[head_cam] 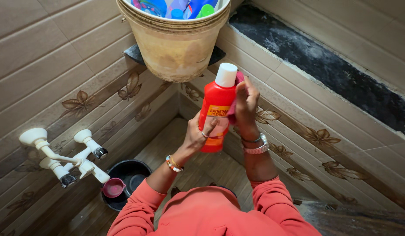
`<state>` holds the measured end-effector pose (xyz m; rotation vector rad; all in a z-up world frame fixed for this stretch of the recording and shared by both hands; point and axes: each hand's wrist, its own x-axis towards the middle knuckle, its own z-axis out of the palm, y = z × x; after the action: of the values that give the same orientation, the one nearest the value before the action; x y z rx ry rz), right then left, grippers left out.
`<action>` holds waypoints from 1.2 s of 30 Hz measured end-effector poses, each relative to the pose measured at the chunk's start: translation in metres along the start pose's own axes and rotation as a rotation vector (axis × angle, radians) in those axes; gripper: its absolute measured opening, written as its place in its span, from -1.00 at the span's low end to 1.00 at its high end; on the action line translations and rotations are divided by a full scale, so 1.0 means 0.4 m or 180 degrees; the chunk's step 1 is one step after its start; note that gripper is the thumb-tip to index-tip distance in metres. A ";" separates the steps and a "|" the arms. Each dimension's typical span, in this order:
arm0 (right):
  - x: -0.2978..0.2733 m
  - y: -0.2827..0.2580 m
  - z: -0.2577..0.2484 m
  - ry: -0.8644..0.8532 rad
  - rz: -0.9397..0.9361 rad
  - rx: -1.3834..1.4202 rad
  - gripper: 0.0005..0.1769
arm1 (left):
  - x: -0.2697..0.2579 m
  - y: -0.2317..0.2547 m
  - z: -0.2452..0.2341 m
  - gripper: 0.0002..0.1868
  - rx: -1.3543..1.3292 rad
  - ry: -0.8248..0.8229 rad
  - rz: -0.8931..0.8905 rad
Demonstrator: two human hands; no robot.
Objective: The person wipes a red bathroom cleaner bottle with a cloth, then places it on a bathroom shelf. They then wipe a blue Softouch fabric softener bottle and place it on the shelf as well.
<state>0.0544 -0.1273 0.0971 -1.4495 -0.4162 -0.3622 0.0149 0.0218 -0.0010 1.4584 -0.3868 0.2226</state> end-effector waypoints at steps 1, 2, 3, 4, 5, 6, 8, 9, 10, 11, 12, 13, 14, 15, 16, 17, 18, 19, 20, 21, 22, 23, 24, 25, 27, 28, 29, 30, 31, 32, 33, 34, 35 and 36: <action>0.009 -0.017 -0.019 -0.0217 0.0230 0.0397 -0.07 | 0.002 -0.017 -0.002 -0.44 -0.0386 -0.0242 -0.0159; 0.022 -0.029 -0.031 -0.0431 0.0463 0.0793 -0.01 | 0.005 -0.034 -0.004 -0.42 -0.0773 -0.0481 -0.0319; 0.035 -0.038 -0.040 -0.0533 0.0715 0.1109 0.01 | 0.007 -0.049 -0.003 -0.41 -0.1162 -0.0730 -0.0480; 0.052 -0.048 -0.053 -0.0632 0.0969 0.1425 0.04 | 0.008 -0.062 -0.002 -0.40 -0.1349 -0.0954 -0.0691; 0.068 -0.053 -0.064 -0.0731 0.1221 0.1743 0.07 | 0.010 -0.073 -0.001 -0.38 -0.1532 -0.1177 -0.0898; 0.085 -0.051 -0.071 -0.0802 0.1407 0.2024 0.12 | 0.012 -0.083 0.004 -0.36 -0.1714 -0.1401 -0.1103; 0.106 -0.038 -0.088 -0.0943 0.1798 0.2588 0.24 | 0.006 -0.102 0.033 -0.35 -0.2003 -0.1573 -0.1365; 0.102 -0.027 -0.097 -0.1077 0.1681 0.2645 0.24 | 0.005 -0.108 0.044 -0.35 -0.2142 -0.1665 -0.1491; 0.091 -0.011 -0.107 -0.1208 0.1560 0.2699 0.24 | 0.002 -0.113 0.051 -0.34 -0.2254 -0.1679 -0.1503; 0.083 0.007 -0.118 -0.1331 0.1434 0.2756 0.26 | -0.002 -0.117 0.057 -0.34 -0.2364 -0.1695 -0.1520; 0.084 0.029 -0.126 -0.1413 0.1337 0.2854 0.25 | -0.005 -0.120 0.062 -0.33 -0.2474 -0.1710 -0.1536; 0.087 0.055 -0.132 -0.1497 0.1240 0.2948 0.24 | -0.003 -0.123 0.068 -0.33 -0.2400 -0.1658 -0.1533; 0.091 0.079 -0.140 -0.1580 0.1143 0.3040 0.23 | 0.000 -0.126 0.073 -0.32 -0.2326 -0.1607 -0.1530; 0.100 0.102 -0.148 -0.1567 0.1048 0.3063 0.20 | 0.003 -0.128 0.078 -0.32 -0.2252 -0.1548 -0.1525; 0.111 0.123 -0.154 -0.1553 0.0953 0.3085 0.17 | 0.005 -0.129 0.086 -0.33 -0.2188 -0.1466 -0.1526; 0.119 0.138 -0.160 -0.1543 0.0856 0.3109 0.15 | 0.010 -0.129 0.094 -0.33 -0.2121 -0.1382 -0.1524; 0.118 0.148 -0.168 -0.1381 0.0904 0.3080 0.12 | 0.015 -0.128 0.102 -0.34 -0.2054 -0.1298 -0.1521; 0.115 0.151 -0.175 -0.1217 0.0953 0.3047 0.08 | 0.018 -0.125 0.110 -0.35 -0.1954 -0.1235 -0.1403; 0.110 0.149 -0.179 -0.1054 0.1001 0.3013 0.05 | 0.020 -0.120 0.117 -0.37 -0.1853 -0.1173 -0.1286; 0.101 0.142 -0.182 -0.0951 0.1144 0.3064 -0.02 | 0.025 -0.115 0.124 -0.38 -0.1753 -0.1107 -0.1168; 0.088 0.131 -0.183 -0.0846 0.1288 0.3112 -0.08 | 0.032 -0.108 0.130 -0.39 -0.1616 -0.0966 -0.1002; 0.079 0.118 -0.181 -0.0734 0.1434 0.3160 -0.12 | 0.038 -0.100 0.136 -0.41 -0.1479 -0.0827 -0.0843; 0.077 0.104 -0.177 -0.0825 0.1292 0.3037 -0.13 | 0.045 -0.091 0.142 -0.43 -0.1341 -0.0688 -0.0685; 0.077 0.090 -0.173 -0.0914 0.1146 0.2911 -0.12 | 0.053 -0.081 0.146 -0.43 -0.1215 -0.0541 -0.0548; 0.071 0.065 -0.169 -0.0929 0.0805 0.2545 -0.13 | 0.069 -0.059 0.152 -0.44 -0.0961 -0.0247 -0.0274; 0.067 0.057 -0.169 -0.0857 0.0612 0.2305 -0.14 | 0.076 -0.048 0.156 -0.43 -0.0779 -0.0154 -0.0216; 0.064 0.052 -0.171 -0.0782 0.0424 0.2065 -0.16 | 0.083 -0.038 0.160 -0.42 -0.0598 -0.0061 -0.0163; 0.066 0.051 -0.175 -0.0639 0.0136 0.1662 -0.18 | 0.091 -0.029 0.165 -0.40 -0.0416 0.0031 -0.0111; 0.071 0.054 -0.181 -0.0499 -0.0143 0.1254 -0.20 | 0.101 -0.021 0.171 -0.38 -0.0355 0.0073 -0.0074; 0.074 0.061 -0.187 -0.0356 -0.0419 0.0844 -0.23 | 0.110 -0.014 0.176 -0.36 -0.0294 0.0115 -0.0038; 0.073 0.070 -0.193 -0.0303 -0.0522 0.0584 -0.22 | 0.120 -0.008 0.182 -0.34 -0.0234 0.0159 -0.0002; 0.071 0.082 -0.198 -0.0250 -0.0624 0.0325 -0.21 | 0.129 -0.002 0.187 -0.33 -0.0344 0.0167 0.0060; 0.068 0.094 -0.203 -0.0198 -0.0729 0.0064 -0.20 | 0.139 0.003 0.193 -0.31 -0.0455 0.0175 0.0123; 0.059 0.106 -0.207 -0.0269 -0.0634 0.0007 -0.16 | 0.150 0.007 0.197 -0.29 -0.0566 0.0183 0.0187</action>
<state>0.0999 -0.2058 0.0654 -1.4285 -0.6318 -0.4608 0.0595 -0.0612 0.0300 1.2644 -0.3931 0.2699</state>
